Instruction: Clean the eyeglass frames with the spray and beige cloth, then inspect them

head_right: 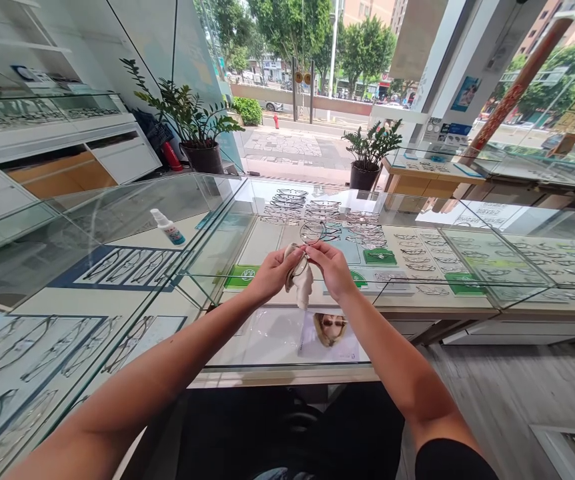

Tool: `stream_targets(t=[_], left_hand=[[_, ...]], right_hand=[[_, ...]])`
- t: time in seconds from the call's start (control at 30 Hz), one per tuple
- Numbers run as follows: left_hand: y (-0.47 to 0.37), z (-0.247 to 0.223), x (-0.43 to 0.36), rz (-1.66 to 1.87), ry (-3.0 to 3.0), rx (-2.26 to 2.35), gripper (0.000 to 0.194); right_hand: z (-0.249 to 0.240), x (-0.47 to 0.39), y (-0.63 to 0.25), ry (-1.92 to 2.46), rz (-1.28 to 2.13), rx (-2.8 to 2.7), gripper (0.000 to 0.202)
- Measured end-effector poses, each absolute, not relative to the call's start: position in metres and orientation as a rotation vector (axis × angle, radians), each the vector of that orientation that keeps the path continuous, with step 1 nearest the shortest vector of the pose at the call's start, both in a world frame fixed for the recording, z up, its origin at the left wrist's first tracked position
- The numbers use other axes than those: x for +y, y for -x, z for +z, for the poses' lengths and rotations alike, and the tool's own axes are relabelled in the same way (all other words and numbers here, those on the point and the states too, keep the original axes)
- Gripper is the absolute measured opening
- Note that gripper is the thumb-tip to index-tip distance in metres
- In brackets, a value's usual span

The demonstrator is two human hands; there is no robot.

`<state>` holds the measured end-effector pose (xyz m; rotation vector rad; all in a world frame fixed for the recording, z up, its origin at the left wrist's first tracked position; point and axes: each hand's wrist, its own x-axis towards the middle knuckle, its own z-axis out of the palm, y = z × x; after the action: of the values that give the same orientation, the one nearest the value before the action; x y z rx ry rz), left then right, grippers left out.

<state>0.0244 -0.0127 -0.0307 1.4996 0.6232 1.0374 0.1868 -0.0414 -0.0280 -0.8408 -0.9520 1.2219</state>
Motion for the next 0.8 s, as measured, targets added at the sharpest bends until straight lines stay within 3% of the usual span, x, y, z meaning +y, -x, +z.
stream_targets(t=[0.37, 0.8], left_hand=[[-0.020, -0.037, 0.010, 1.182, -1.266, 0.700, 0.080], [-0.015, -0.035, 0.013, 1.155, -1.340, 0.594, 0.073]], right_hand=[[-0.017, -0.039, -0.209, 0.869, 1.075, -1.084, 0.027], [-0.027, -0.039, -0.207, 0.870, 1.083, -1.394, 0.022]])
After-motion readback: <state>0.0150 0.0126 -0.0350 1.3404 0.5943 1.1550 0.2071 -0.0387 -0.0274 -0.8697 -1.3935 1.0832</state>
